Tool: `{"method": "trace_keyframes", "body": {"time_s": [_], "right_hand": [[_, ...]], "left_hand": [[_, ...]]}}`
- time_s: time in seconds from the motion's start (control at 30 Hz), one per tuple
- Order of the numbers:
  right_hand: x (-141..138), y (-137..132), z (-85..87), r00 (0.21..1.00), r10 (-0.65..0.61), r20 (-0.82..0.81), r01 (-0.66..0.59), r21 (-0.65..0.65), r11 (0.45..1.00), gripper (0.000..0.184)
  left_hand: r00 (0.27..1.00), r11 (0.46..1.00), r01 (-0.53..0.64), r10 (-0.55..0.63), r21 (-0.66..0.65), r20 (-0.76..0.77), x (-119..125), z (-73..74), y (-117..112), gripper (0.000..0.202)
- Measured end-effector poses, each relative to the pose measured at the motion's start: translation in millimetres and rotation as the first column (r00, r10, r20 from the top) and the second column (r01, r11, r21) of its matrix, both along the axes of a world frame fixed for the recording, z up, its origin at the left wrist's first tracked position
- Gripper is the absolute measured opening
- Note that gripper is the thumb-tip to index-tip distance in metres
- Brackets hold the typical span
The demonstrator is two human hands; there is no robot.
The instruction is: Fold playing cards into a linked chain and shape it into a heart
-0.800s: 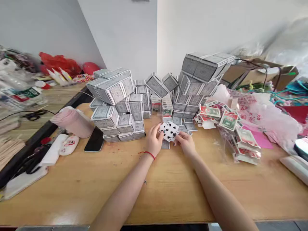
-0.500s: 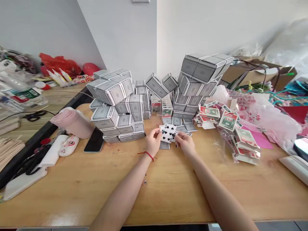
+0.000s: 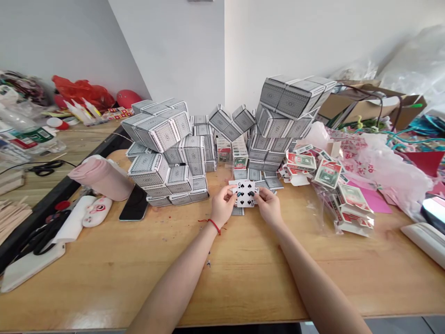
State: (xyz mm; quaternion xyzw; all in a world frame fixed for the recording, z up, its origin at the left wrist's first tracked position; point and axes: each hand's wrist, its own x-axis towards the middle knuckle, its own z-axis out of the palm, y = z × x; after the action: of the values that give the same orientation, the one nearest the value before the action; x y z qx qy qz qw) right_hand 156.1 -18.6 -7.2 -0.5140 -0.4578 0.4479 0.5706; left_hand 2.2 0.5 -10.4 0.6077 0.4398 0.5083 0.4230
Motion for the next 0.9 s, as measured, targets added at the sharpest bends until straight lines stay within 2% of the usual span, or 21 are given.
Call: {"method": "trace_keyframes", "body": {"time_s": [0.23, 0.57, 0.77, 0.9], "right_hand": [[-0.9, -2.7, 2.7, 0.995, 0.08, 0.054, -0.08, -0.014, 0.997, 0.03], [-1.8, -1.6, 2.8, 0.995, 0.096, 0.041, -0.096, 0.006, 0.995, 0.03], [-1.0, -1.8, 2.6, 0.995, 0.092, 0.044, -0.093, 0.005, 0.996, 0.033], [0.7, -1.1, 2.4, 0.996, 0.08, 0.036, -0.078, -0.06, 0.995, 0.04]], "left_hand": [[0.999, 0.999, -0.045, 0.046, 0.015, -0.026, -0.6, -4.1, 0.3, 0.027], [0.997, 0.997, -0.072, 0.074, 0.041, -0.039, 0.7, -4.6, 0.4, 0.028], [0.999, 0.999, -0.038, 0.039, 0.032, -0.02, 0.7, -3.8, 0.3, 0.032], [1.0, 1.0, -0.016, 0.016, 0.009, -0.003, 0.4, -3.8, 1.0, 0.035]]}}
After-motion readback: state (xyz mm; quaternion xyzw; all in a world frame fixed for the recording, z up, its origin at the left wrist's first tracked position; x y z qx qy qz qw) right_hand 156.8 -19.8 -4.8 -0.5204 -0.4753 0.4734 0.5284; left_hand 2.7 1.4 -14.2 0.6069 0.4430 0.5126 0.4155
